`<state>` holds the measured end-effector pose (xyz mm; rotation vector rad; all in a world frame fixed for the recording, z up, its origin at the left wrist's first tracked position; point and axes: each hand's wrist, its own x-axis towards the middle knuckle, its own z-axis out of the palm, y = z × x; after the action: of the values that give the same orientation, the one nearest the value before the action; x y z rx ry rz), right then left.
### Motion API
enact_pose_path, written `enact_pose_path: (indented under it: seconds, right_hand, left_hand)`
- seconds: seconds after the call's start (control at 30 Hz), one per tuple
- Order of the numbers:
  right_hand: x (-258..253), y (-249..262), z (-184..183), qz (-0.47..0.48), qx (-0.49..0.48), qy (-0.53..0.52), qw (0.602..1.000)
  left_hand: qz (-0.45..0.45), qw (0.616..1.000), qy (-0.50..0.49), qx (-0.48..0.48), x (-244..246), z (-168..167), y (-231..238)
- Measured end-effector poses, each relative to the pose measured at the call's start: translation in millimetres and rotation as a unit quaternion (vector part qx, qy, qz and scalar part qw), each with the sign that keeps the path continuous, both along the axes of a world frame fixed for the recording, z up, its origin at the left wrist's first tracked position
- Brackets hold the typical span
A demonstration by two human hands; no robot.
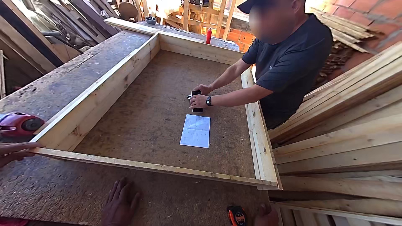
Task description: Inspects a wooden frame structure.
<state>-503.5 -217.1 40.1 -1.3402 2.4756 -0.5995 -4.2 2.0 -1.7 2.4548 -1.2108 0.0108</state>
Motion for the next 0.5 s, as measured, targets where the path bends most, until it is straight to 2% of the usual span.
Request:
enact_pose_path:
  seconds: [0.5]
  right_hand:
    - [3.0, -1.2, 2.0, -0.008, 0.006, -0.007, 1.0]
  left_hand:
    - [0.006, 1.0, -0.008, -0.009, -1.6, 1.3, -2.8]
